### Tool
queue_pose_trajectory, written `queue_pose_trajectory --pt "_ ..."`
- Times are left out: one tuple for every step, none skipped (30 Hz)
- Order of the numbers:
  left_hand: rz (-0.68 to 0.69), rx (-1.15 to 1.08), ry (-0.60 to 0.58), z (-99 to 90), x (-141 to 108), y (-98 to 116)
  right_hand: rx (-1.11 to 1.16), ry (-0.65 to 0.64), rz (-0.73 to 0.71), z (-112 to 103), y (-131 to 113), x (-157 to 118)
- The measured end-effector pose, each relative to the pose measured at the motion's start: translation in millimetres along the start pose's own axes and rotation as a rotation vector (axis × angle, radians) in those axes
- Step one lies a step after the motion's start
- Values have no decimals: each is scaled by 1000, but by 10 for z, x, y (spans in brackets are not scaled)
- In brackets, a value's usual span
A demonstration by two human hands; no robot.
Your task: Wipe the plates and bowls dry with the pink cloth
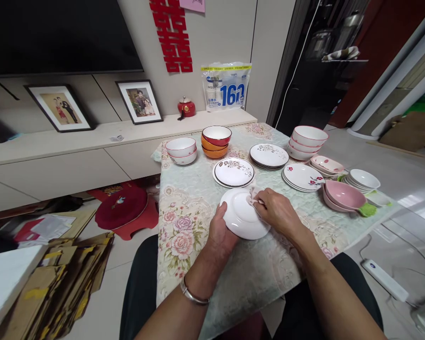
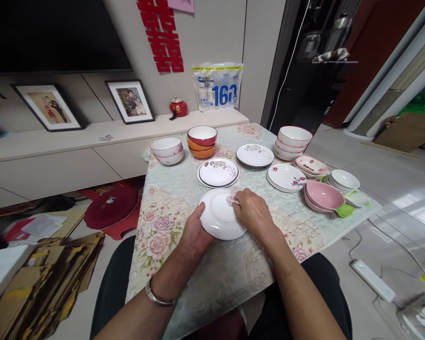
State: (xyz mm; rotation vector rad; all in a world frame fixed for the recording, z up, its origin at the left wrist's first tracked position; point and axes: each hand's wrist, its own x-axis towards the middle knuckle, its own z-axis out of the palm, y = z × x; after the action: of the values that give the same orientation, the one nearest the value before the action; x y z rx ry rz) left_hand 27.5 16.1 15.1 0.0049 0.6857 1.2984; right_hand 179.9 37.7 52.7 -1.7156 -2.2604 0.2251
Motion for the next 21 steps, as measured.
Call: queue_pose_trajectory --pt "1 -1 2 5 -3 2 -2 -50 -20 -51 -24 -30" --pt "-3 -3 -2 11 -7 6 19 -102 -61 -88 -64 -59" --pt "-14 -4 -10 17 -14 10 55 -143 -112 -106 -112 -81" --pt "-32 -7 -22 22 -21 15 102 -167 -162 -103 -162 -91" --pt "-53 -9 -36 28 -30 20 151 -167 -206 -80 -206 -88" --pt "-74 -12 -45 32 -38 24 195 -144 -238 -40 -238 -70" --pt "-83 -13 -46 35 -46 27 231 -102 -253 9 -252 -41" --pt "-84 -13 -40 37 -53 30 251 -59 -265 58 -249 -7" --pt "-80 -10 -32 39 -58 31 239 -21 -247 98 -229 26" --pt "-76 -3 -25 40 -61 31 199 8 -206 122 -198 51" --pt "-76 6 -20 42 -62 31 134 23 -143 125 -162 63" --pt "-79 14 -20 43 -61 30 56 25 -67 107 -128 59" --pt "-84 19 -25 45 -59 29 -17 11 2 72 -104 41" --pt "-87 20 -32 47 -56 28 -73 -18 47 26 -95 11" --pt "-84 17 -37 49 -53 27 -101 -59 59 -23 -103 -26" --pt "-81 12 -44 50 -50 25 -101 -102 40 -66 -127 -62" --pt "-80 8 -48 49 -48 23 -77 -140 -3 -97 -165 -93" --pt "-78 7 -47 46 -46 21 -40 -164 -55 -110 -210 -112" --pt "-74 12 -44 40 -46 17 4 -171 -105 -104 -256 -118" --pt "-64 22 -39 31 -46 11 48 -162 -146 -81 -294 -110" --pt "-46 37 -39 20 -47 5 84 -139 -176 -43 -319 -90"
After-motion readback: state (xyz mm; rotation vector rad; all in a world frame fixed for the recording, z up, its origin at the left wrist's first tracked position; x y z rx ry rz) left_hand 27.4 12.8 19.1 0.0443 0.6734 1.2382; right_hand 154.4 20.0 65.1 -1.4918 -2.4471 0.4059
